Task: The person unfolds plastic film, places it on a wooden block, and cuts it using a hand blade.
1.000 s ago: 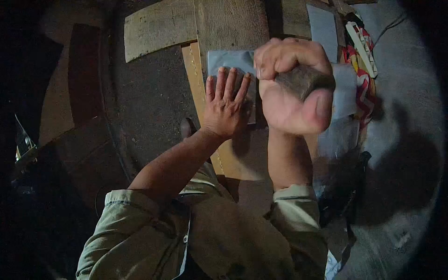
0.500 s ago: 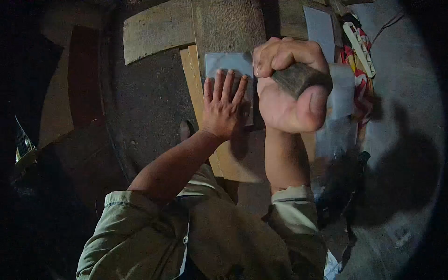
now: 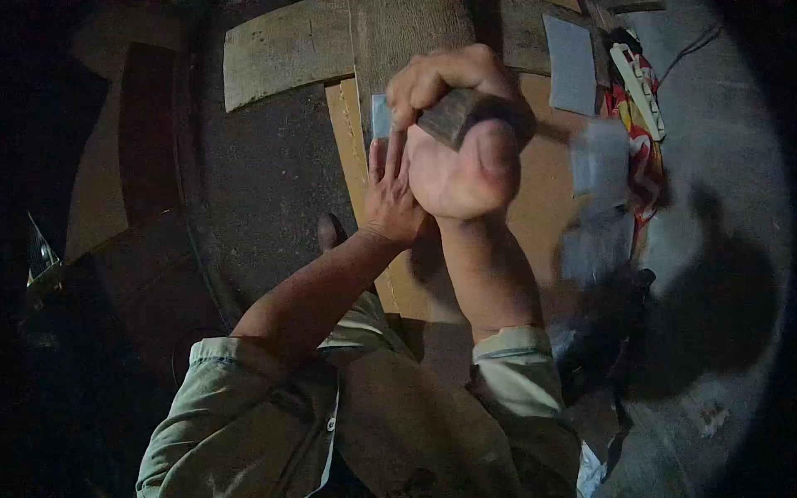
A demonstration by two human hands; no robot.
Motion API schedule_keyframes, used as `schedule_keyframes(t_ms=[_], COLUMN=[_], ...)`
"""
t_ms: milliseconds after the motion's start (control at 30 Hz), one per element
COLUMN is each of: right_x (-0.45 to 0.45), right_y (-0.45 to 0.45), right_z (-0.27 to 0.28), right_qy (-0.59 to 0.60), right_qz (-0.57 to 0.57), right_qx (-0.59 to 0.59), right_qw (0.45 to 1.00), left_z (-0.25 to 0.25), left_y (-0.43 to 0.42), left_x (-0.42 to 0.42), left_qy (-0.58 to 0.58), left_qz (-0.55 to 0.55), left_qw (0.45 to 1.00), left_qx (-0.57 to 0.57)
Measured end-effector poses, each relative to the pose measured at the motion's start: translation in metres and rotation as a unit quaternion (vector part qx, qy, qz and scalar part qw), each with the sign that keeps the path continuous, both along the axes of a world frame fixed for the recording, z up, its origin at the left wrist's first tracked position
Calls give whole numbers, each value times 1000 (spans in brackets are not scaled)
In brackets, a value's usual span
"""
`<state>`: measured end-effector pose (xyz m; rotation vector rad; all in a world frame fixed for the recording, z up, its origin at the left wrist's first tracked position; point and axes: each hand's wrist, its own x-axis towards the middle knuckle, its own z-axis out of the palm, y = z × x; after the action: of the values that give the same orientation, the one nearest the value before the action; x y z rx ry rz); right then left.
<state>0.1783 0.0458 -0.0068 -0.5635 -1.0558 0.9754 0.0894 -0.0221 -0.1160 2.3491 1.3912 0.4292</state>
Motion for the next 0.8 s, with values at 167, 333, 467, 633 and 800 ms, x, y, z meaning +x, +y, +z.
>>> schedule_keyframes(t_ms=[167,333,467,633,800], right_x=[11,3,-4,6,15], right_y=[-16,-23,-23,-10,-13], right_z=[8,12,8,-1,1], right_qy=[41,25,-9,98,25], right_qz=[36,47,43,82,37], right_qx=[94,98,82,64,83], right_qw=[994,994,996,990,996], left_z=[-8,-1,-8,-7,-2], left_y=[-2,0,0,0,2], left_x=[-1,-1,-2,1,-1], left_qy=[42,-17,-18,-14,28], left_qz=[-27,-22,-29,-9,-22], left_qw=[997,1000,999,1000,999], left_qx=[51,-9,9,23,27])
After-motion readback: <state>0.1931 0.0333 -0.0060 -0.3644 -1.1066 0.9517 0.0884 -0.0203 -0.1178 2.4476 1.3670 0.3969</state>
